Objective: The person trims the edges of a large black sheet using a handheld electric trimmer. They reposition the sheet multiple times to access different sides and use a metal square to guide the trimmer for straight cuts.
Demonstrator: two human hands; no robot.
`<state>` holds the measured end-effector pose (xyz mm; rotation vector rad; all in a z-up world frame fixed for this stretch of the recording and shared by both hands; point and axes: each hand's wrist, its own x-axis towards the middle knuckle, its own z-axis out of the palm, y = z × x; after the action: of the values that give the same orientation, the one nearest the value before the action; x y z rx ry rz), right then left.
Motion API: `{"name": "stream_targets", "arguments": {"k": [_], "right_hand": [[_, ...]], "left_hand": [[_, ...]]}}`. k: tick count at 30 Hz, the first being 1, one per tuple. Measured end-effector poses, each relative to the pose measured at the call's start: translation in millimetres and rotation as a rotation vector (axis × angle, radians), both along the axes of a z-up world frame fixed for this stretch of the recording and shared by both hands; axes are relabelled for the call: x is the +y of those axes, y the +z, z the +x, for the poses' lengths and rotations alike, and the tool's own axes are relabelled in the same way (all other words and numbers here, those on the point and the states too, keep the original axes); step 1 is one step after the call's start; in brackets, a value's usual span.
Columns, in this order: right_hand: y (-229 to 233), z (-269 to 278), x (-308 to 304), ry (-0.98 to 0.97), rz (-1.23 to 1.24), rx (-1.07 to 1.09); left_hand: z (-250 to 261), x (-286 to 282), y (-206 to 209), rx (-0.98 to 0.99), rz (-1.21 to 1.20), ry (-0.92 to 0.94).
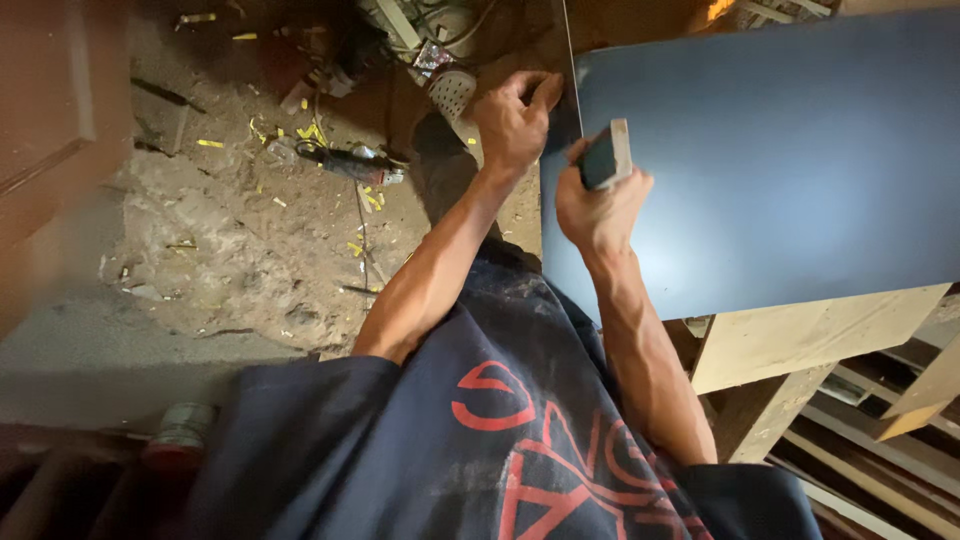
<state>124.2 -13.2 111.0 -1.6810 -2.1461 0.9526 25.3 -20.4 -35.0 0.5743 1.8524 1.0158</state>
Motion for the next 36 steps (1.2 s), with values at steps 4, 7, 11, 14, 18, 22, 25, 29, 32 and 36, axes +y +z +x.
{"name": "stream_targets", "arguments": {"k": [4, 7, 11, 14, 18, 22, 25, 29, 32, 36], "right_hand": [[-1, -12, 12, -0.025, -0.028, -0.004], [12, -19, 15, -0.021, -0.035, 0.095], [34, -15, 14, -0.398, -0.252, 0.486], [44, 1, 13, -0.285, -0.236, 0.452], [46, 28, 7, -0.323, -0.211, 0.541], [41, 42, -6, -0.228, -0.194, 0.495], [39, 39, -18, -0.222, -0.211, 0.518], [47, 26, -31, -0.345, -0.298, 0.388], [53, 16, -35, -0.244, -0.22, 0.263], [52, 8, -36, -0.336, -0.27, 0.125]], "left_hand": [[-1, 1, 3, -0.084, 0.097, 0.099], [-3, 2, 7, -0.153, 0.127, 0.103], [-6, -2, 10, -0.238, 0.079, 0.055], [-7, -11, 6, -0.357, 0.017, 0.013], [-14, -16, -2, -0.14, 0.342, -0.092], [-22, -21, 1, -0.084, 0.301, -0.106], [-26, -22, 12, -0.201, 0.148, -0.093], [-22, -19, 25, -0.327, 0.059, -0.071], [-15, -17, 25, -0.304, 0.003, -0.074], [-8, -17, 14, -0.041, 0.211, -0.04]]}}
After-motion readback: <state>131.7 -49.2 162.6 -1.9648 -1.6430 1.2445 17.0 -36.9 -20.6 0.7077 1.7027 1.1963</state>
